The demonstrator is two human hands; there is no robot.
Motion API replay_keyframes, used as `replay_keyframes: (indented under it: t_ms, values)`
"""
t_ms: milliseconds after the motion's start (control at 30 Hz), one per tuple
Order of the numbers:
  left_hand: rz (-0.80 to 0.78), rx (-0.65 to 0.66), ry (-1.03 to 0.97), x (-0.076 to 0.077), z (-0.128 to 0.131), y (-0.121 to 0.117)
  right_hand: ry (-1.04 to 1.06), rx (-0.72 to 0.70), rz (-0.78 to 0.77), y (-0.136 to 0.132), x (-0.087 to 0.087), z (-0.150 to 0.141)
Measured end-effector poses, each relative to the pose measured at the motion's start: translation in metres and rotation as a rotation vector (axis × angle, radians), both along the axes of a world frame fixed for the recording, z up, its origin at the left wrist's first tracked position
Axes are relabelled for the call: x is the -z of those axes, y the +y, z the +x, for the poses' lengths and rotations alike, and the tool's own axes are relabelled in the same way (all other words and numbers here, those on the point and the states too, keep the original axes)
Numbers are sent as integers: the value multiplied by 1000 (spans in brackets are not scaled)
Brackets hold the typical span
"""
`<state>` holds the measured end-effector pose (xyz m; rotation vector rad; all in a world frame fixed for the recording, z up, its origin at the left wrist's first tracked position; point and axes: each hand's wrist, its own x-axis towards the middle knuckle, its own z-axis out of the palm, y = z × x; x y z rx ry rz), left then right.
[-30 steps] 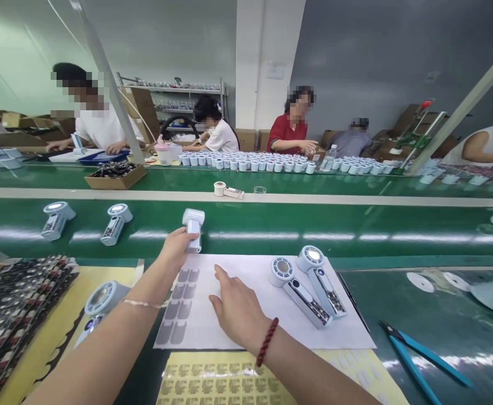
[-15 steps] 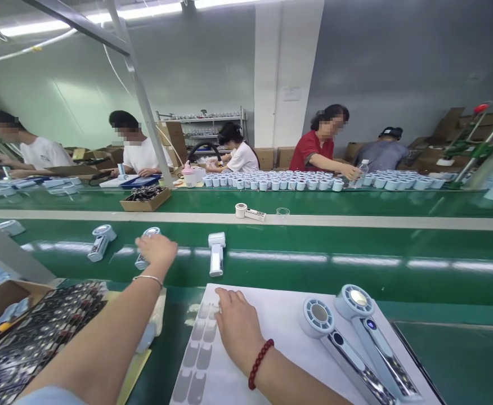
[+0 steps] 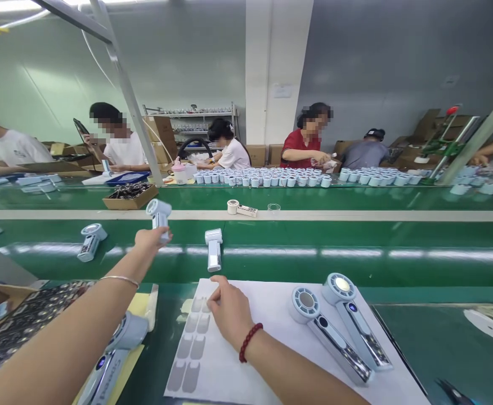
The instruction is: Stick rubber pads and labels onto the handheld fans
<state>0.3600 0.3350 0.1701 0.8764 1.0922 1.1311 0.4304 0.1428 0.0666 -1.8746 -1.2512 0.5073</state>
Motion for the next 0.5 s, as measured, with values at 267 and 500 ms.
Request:
replay_keyframes:
  t_ms: [267, 500]
  values:
    - [-56, 361, -236, -37, -3, -117, 363, 50, 228, -56, -37, 11]
    - [-480, 385, -216, 25, -43, -224, 661, 126, 297, -163, -43, -3]
